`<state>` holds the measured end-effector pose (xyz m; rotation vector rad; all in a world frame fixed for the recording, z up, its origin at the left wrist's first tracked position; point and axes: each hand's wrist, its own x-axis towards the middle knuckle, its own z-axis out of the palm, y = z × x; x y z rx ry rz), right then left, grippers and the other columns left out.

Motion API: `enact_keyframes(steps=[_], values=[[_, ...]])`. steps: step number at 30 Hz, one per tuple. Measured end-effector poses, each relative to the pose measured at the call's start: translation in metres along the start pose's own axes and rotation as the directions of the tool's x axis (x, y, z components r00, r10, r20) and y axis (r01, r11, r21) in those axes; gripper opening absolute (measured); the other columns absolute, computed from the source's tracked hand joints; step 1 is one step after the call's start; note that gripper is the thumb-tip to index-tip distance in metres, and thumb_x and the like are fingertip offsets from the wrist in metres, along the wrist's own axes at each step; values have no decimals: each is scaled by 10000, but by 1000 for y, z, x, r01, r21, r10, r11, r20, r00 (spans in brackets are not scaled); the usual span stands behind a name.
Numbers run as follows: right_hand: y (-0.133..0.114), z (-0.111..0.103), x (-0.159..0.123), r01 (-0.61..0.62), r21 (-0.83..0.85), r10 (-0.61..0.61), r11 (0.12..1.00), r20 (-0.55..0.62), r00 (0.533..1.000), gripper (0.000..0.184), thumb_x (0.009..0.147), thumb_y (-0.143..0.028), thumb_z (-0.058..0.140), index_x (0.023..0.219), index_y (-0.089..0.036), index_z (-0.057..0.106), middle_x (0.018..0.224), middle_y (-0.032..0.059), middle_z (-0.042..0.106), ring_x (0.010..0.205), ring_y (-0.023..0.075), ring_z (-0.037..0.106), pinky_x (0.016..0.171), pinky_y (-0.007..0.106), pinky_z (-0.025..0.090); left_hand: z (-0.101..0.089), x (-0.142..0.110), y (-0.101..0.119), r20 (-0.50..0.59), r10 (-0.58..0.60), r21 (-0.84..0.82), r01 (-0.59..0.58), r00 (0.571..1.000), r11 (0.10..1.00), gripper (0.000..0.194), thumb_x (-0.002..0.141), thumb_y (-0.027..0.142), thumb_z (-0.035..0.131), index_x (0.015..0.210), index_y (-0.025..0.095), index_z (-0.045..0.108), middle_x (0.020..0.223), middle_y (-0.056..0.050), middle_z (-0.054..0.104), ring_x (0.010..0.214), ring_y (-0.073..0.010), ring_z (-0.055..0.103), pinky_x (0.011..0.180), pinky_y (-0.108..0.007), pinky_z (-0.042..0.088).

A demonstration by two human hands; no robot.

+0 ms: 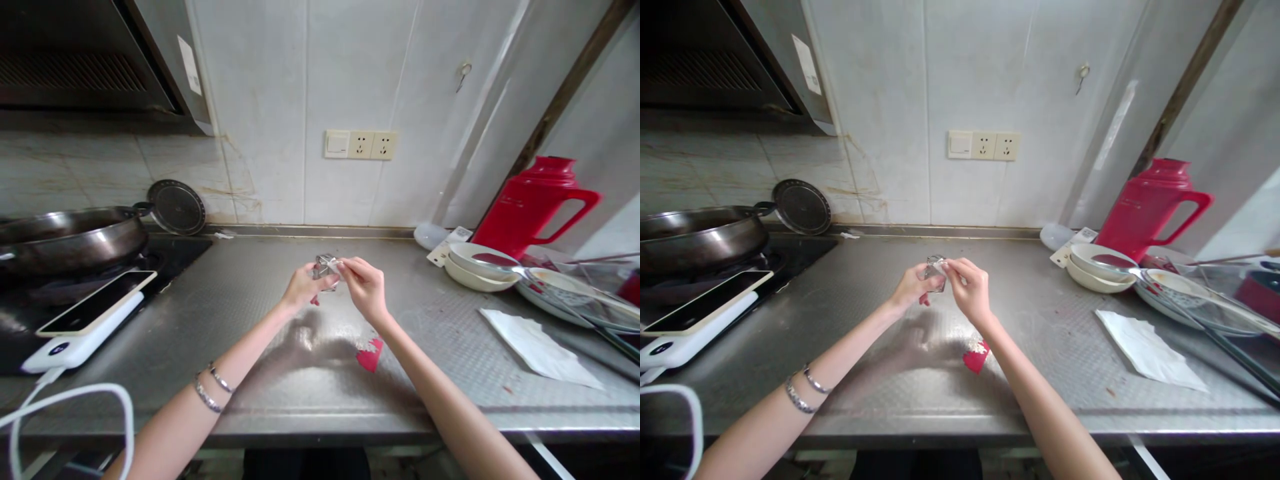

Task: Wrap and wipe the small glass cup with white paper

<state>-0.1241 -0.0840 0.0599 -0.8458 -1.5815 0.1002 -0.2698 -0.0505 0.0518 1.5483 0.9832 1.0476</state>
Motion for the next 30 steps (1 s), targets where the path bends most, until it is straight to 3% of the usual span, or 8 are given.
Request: enact_keyframes(steps=[4, 10, 15, 24, 27, 30], values=[[2, -2, 3, -24, 34, 23, 999, 45, 999, 270, 887, -369, 534, 798, -182, 707, 665, 26, 631, 590, 131, 551, 542, 250, 427, -2, 1, 0, 3, 11, 16, -11, 1000, 1000, 528, 633, 496, 730, 978, 125, 582, 580, 43, 584, 334, -36, 420, 338, -177, 400], [8, -9, 10, -47, -27, 41, 999, -195, 980, 273, 893, -377, 525, 789, -184, 688, 671, 19, 599, 591, 128, 531, 523, 248, 416, 2, -3, 2, 88, 6, -15, -5, 996, 1000, 559, 630, 461, 735, 1040, 121, 562, 595, 25, 613, 322, -33, 398, 343, -191, 406], [6, -11, 10, 58, -46, -60, 997, -43, 997, 202, 896, -294, 531, 846, -201, 704, 760, 42, 668, 663, 151, 597, 592, 270, 471, 4, -5, 3, 106, -5, -14, 6, 994, 1000, 541, 624, 442, 737, 1021, 120, 556, 577, 31, 603, 321, -39, 401, 327, -188, 391], [2, -6, 4, 107, -16, -107, 994, 5, 994, 171, 883, -254, 554, 837, -203, 711, 790, 48, 699, 677, 152, 620, 619, 266, 481, -2, 1, -1, 71, 9, -36, -7, 997, 999, 606, 594, 486, 756, 1027, 116, 549, 582, 38, 602, 325, -33, 407, 335, -181, 410], [5, -5, 4, 28, 40, -30, 999, 30, 999, 194, 878, -301, 561, 803, -193, 704, 728, 33, 663, 647, 142, 588, 587, 254, 449, -5, 2, 1, 53, 16, -35, -14, 998, 999, 585, 614, 515, 733, 1015, 125, 561, 538, 57, 561, 318, -35, 403, 340, -183, 421], [11, -7, 7, -135, 107, 144, 985, -81, 986, 254, 871, -389, 552, 785, -178, 665, 670, 4, 602, 607, 126, 540, 545, 238, 409, -7, 1, 6, 52, 14, -76, -10, 999, 997, 580, 615, 568, 713, 967, 130, 570, 566, 44, 574, 317, -26, 387, 366, -209, 463]])
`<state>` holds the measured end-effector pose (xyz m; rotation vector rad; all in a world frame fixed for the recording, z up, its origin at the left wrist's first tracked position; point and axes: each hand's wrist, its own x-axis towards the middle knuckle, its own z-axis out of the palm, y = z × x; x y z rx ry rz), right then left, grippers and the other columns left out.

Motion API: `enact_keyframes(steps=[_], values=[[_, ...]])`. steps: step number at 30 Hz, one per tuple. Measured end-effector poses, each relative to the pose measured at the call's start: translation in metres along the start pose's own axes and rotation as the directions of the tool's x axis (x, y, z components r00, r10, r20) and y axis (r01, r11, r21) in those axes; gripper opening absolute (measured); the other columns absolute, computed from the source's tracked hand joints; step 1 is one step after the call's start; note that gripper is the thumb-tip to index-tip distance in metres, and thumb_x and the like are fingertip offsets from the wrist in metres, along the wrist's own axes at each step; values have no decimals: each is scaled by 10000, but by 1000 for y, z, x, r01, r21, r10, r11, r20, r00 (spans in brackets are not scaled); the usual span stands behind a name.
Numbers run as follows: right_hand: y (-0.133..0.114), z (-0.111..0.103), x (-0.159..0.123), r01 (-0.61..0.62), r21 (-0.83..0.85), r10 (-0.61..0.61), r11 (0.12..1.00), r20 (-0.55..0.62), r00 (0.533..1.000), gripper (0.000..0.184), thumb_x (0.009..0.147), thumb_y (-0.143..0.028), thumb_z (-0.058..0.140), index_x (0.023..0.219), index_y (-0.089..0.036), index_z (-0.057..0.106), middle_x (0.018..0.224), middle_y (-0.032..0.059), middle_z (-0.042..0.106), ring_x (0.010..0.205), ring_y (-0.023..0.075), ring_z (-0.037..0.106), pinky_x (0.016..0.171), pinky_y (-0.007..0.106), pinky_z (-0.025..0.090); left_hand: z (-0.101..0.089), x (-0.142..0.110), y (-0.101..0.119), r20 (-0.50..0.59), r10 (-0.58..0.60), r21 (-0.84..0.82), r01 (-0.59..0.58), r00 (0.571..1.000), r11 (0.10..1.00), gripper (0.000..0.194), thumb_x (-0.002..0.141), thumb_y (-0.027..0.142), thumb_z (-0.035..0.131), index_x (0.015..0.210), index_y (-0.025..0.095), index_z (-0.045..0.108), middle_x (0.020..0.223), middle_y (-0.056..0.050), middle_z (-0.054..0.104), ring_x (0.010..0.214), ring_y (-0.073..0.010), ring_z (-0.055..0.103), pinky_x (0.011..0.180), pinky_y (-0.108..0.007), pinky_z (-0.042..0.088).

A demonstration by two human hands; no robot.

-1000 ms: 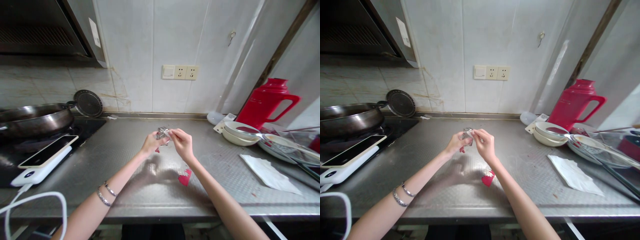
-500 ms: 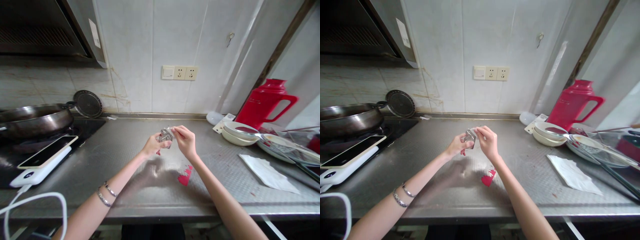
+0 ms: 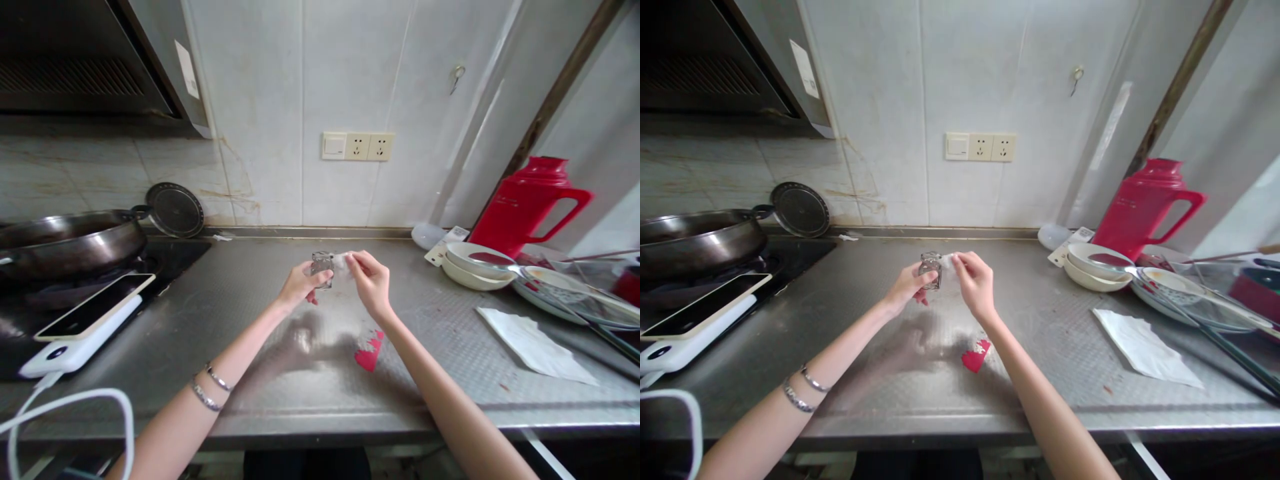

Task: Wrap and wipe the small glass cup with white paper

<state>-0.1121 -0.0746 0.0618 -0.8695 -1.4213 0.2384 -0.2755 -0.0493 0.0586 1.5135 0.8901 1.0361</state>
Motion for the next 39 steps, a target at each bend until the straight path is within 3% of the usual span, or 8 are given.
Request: enact_keyframes(steps=[9, 13, 18, 24, 27, 30, 36, 39], values=[[17, 2, 7, -288, 270, 309, 919, -37, 950, 319, 828, -523, 533, 908, -216, 508, 773, 3, 645, 529, 123, 594, 461, 227, 451, 0, -4, 1, 97, -121, -73, 128, 988, 989, 628, 644, 686, 633, 915, 124, 564, 629, -35, 653, 313, -34, 399, 400, -241, 497], [29, 0, 7, -445, 311, 491, 840, -85, 867, 333, 780, -478, 588, 983, -230, 499, 797, -3, 637, 507, 123, 598, 405, 216, 455, 2, -4, 0, 101, -149, -66, 156, 984, 986, 638, 630, 705, 630, 882, 122, 573, 641, -52, 660, 317, -39, 400, 396, -244, 490], [24, 0, 4, -655, 319, 624, 685, 205, 754, 519, 698, -397, 686, 1163, -271, 492, 993, 22, 622, 721, 167, 654, 468, 243, 538, 3, -3, -2, 76, -240, -41, 243, 968, 969, 667, 660, 720, 589, 929, 112, 636, 628, -52, 656, 320, -50, 413, 402, -253, 492], [17, 5, -4, -469, 67, 385, 881, 475, 791, 718, 655, -413, 735, 1305, -247, 480, 1159, 67, 601, 787, 173, 628, 517, 250, 544, -2, -2, -8, 37, -305, -56, 307, 952, 950, 640, 655, 721, 594, 833, 109, 659, 646, -71, 664, 336, -64, 436, 417, -273, 507], [24, 7, -8, -305, -25, 277, 952, 493, 825, 852, 586, -389, 797, 1347, -252, 441, 1335, 89, 510, 1040, 242, 594, 836, 360, 534, -1, -2, -9, 53, -321, -53, 324, 945, 945, 629, 639, 728, 602, 771, 115, 648, 605, -51, 640, 340, -66, 441, 420, -273, 512], [30, 8, -11, -178, -78, 192, 981, 519, 833, 896, 562, -380, 818, 1353, -234, 423, 1362, 95, 489, 1261, 276, 446, 1069, 423, 341, 0, -1, -11, 76, -340, -72, 345, 937, 936, 615, 631, 724, 613, 750, 121, 635, 528, -12, 580, 347, -75, 447, 433, -281, 522], [24, 7, -11, -197, -98, 218, 976, 532, 818, 799, 602, -360, 788, 1308, -203, 447, 1218, 82, 582, 1103, 251, 558, 969, 395, 433, -19, 2, -14, 373, -284, 3, 306, 883, 952, 798, 670, 794, 487, 1057, 107, 607, 790, -129, 684, 505, -153, 604, 501, -323, 539], [18, 6, -10, -323, -92, 322, 942, 520, 791, 785, 605, -376, 780, 1298, -204, 454, 1193, 88, 590, 903, 215, 620, 735, 331, 532, -29, 5, -17, 427, -165, 68, 151, 889, 986, 1006, 614, 641, 703, 1427, 226, 281, 1181, -185, 601, 851, -241, 666, 682, -371, 553]])
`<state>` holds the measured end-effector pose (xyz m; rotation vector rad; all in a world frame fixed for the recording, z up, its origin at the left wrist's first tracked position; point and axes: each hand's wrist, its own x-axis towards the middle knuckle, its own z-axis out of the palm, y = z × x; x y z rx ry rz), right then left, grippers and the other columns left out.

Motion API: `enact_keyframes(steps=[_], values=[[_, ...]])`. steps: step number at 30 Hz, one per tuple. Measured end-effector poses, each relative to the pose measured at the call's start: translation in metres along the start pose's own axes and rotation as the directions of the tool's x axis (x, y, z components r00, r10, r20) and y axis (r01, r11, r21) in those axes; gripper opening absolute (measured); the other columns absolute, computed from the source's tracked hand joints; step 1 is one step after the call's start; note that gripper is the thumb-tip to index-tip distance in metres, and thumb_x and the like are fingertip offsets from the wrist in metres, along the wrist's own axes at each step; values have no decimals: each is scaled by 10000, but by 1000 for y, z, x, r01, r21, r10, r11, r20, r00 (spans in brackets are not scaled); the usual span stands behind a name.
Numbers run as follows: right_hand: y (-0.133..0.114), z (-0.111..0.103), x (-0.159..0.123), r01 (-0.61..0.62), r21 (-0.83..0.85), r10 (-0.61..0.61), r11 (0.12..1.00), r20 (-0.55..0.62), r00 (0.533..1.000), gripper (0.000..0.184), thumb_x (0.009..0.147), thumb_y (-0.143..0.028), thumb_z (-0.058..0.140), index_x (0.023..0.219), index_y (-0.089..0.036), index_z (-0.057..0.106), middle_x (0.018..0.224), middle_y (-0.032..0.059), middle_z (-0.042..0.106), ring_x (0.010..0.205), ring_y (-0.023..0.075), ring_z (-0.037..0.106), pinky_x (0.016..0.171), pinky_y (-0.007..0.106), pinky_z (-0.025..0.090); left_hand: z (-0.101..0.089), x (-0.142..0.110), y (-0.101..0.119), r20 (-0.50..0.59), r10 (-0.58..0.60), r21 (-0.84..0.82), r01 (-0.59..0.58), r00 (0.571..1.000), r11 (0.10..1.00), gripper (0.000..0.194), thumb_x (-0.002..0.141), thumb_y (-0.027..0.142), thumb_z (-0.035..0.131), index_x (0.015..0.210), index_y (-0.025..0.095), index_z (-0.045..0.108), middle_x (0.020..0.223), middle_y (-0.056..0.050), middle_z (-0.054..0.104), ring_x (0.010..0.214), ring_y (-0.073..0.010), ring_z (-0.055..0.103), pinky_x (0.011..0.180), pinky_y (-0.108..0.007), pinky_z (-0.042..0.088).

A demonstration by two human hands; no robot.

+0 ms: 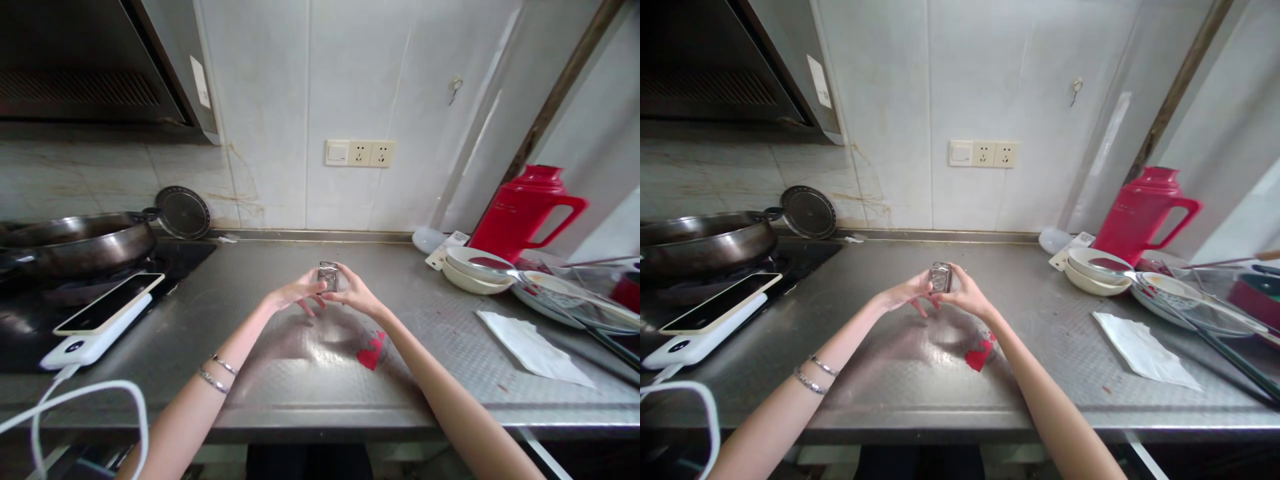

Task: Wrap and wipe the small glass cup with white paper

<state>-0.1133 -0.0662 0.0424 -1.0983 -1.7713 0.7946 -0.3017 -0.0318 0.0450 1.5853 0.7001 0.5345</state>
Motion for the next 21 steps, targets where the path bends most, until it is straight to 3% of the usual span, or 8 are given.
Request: enact_keyframes(steps=[2, 4, 7, 12, 15, 18, 21], values=[[-4, 0, 0, -73, 74, 72, 995, 19, 997, 759, 615, -388, 769, 1284, -197, 464, 1164, 94, 600, 730, 163, 613, 548, 267, 513, 0, 2, -4, -126, 173, 124, -157, 977, 980, 1321, 471, 425, 871, 1482, 285, 32, 1380, -203, 434, 1040, -274, 603, 844, -423, 511], [-8, 0, -1, -94, 139, 87, 986, 54, 995, 702, 632, -391, 755, 1249, -185, 493, 1117, 87, 616, 628, 123, 579, 452, 227, 465, 4, 6, -10, -150, 309, 183, -281, 939, 942, 1401, 448, 321, 891, 1477, 296, -60, 1451, -209, 326, 1139, -299, 543, 946, -467, 444], [-10, 1, -2, -93, 170, 78, 981, 94, 993, 660, 640, -386, 753, 1220, -177, 518, 1010, 61, 648, 580, 109, 565, 450, 225, 464, 14, 10, -15, -188, 404, 221, -362, 895, 906, 1301, 491, 288, 873, 1480, 241, 29, 1361, -186, 444, 1150, -294, 532, 999, -460, 392], [-9, 3, -3, -84, 194, 70, 977, 78, 995, 805, 589, -400, 796, 1295, -176, 482, 995, 60, 654, 614, 139, 605, 547, 286, 526, 21, 9, -13, -295, 422, 320, -328, 857, 889, 1022, 512, 319, 852, 1362, 201, 298, 1207, -112, 558, 1002, -226, 594, 905, -340, 457], [-8, 0, -1, -154, 310, 138, 938, 72, 988, 845, 637, -416, 761, 1369, -201, 397, 1033, 61, 641, 624, 130, 612, 513, 262, 531, 20, 9, -13, -351, 426, 355, -302, 834, 885, 975, 496, 337, 855, 1313, 213, 337, 1185, -95, 571, 990, -217, 596, 890, -331, 461], [-7, -6, 1, -220, 440, 224, 871, 45, 974, 710, 735, -397, 664, 1369, -228, 392, 1082, 64, 634, 756, 157, 649, 552, 264, 563, 20, 12, -17, -384, 417, 325, -302, 824, 896, 966, 513, 342, 849, 1311, 230, 317, 1164, -96, 585, 955, -207, 617, 893, -349, 459], [-4, -12, 5, -243, 572, 265, 783, 47, 963, 636, 745, -275, 597, 1347, -239, 393, 1085, 60, 653, 794, 176, 667, 611, 311, 581, 20, 14, -20, -386, 438, 311, -332, 812, 890, 950, 535, 359, 839, 1304, 226, 298, 1169, -99, 583, 946, -199, 627, 884, -333, 464]])
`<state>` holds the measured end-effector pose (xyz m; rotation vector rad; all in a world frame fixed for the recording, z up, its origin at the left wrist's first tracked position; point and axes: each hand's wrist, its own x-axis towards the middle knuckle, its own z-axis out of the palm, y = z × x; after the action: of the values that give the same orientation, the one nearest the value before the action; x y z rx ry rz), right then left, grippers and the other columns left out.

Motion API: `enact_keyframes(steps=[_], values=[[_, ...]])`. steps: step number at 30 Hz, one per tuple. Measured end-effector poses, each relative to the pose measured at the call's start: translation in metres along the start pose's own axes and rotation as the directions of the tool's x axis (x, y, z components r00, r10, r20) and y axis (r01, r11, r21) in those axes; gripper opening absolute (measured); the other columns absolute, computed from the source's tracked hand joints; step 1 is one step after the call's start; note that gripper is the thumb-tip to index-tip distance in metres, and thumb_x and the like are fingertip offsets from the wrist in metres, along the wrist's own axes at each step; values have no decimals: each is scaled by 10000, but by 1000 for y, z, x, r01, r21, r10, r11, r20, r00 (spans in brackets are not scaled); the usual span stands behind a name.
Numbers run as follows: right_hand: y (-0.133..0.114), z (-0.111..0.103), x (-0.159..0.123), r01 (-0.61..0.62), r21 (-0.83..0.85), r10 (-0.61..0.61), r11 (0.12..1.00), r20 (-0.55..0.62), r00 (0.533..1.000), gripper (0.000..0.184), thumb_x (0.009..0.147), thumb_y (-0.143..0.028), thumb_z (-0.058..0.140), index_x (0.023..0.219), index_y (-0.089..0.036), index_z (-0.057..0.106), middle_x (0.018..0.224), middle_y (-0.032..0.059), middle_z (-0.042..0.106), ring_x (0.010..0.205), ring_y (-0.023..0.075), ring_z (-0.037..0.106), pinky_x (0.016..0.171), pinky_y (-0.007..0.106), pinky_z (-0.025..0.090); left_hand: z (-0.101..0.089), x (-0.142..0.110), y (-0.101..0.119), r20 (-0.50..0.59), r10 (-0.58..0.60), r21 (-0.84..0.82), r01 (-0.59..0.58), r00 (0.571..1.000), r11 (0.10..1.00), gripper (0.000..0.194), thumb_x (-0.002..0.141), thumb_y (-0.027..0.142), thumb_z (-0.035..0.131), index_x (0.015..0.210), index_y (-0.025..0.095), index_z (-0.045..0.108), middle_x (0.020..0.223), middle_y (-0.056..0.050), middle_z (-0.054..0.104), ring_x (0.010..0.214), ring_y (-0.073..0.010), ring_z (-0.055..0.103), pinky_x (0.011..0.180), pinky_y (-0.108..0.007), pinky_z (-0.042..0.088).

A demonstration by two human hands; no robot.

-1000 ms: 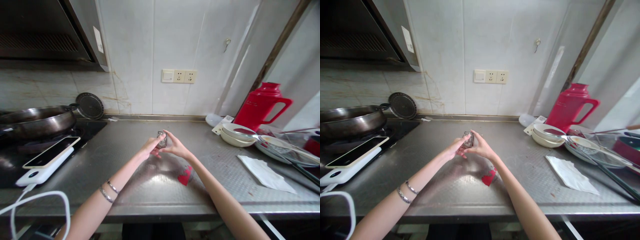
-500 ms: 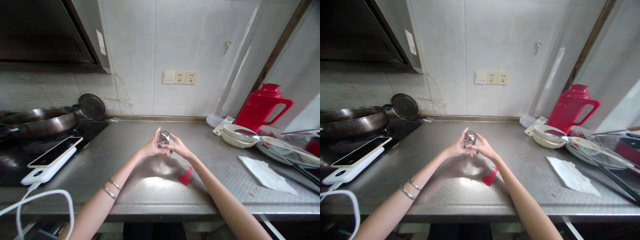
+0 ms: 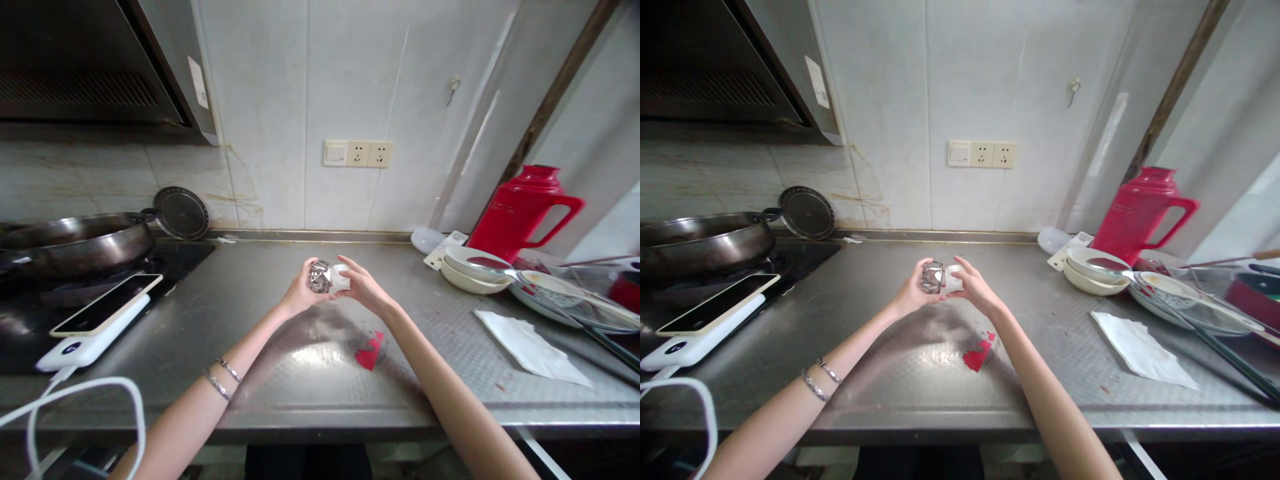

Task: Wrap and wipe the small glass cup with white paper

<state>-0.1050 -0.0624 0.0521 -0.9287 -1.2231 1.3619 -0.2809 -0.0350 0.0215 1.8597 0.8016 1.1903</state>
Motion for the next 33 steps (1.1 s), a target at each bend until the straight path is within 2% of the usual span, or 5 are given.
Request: enact_keyframes(steps=[5, 11, 17, 25, 33], values=[[4, -11, 14, 127, -20, -129, 992, -143, 981, 652, 715, -235, 576, 1325, -249, 346, 1057, 62, 680, 803, 194, 685, 698, 376, 568, 0, -1, 0, -16, 27, 49, -26, 999, 998, 930, 533, 384, 837, 1282, 208, 314, 1171, -93, 574, 949, -192, 618, 852, -288, 472], [8, -10, 19, 395, -518, -544, 759, -173, 821, 293, 806, -455, 546, 886, -180, 608, 787, 35, 668, 754, 184, 621, 692, 291, 501, 7, -5, 1, 21, 12, 132, -15, 1000, 991, 933, 517, 371, 844, 1286, 200, 345, 1186, -102, 579, 1029, -222, 587, 903, -315, 449], [9, 12, 6, 382, -661, -581, 646, -101, 808, 363, 858, -465, 487, 693, -172, 625, 591, -2, 593, 566, 144, 546, 536, 232, 406, 12, -6, -1, 17, 25, 197, -28, 1000, 980, 934, 513, 353, 843, 1295, 191, 359, 1202, -114, 584, 1070, -249, 578, 932, -355, 436], [13, 30, -8, 470, -687, -628, 555, 25, 778, 288, 896, -364, 458, 969, -258, 715, 1040, 44, 719, 981, 251, 664, 854, 364, 508, 13, -7, 4, 3, 31, 229, -31, 1000, 973, 712, 594, 323, 777, 1203, 192, 432, 1079, -83, 631, 907, -206, 630, 769, -294, 479], [13, 28, -13, 559, -702, -718, 441, 98, 689, 301, 904, -311, 441, 1086, -271, 678, 1127, 39, 684, 1106, 229, 612, 976, 394, 475, 23, -10, 20, -86, -24, 172, 39, 996, 984, 722, 556, 259, 785, 1191, 228, 441, 1037, -49, 640, 903, -210, 621, 752, -277, 476]])
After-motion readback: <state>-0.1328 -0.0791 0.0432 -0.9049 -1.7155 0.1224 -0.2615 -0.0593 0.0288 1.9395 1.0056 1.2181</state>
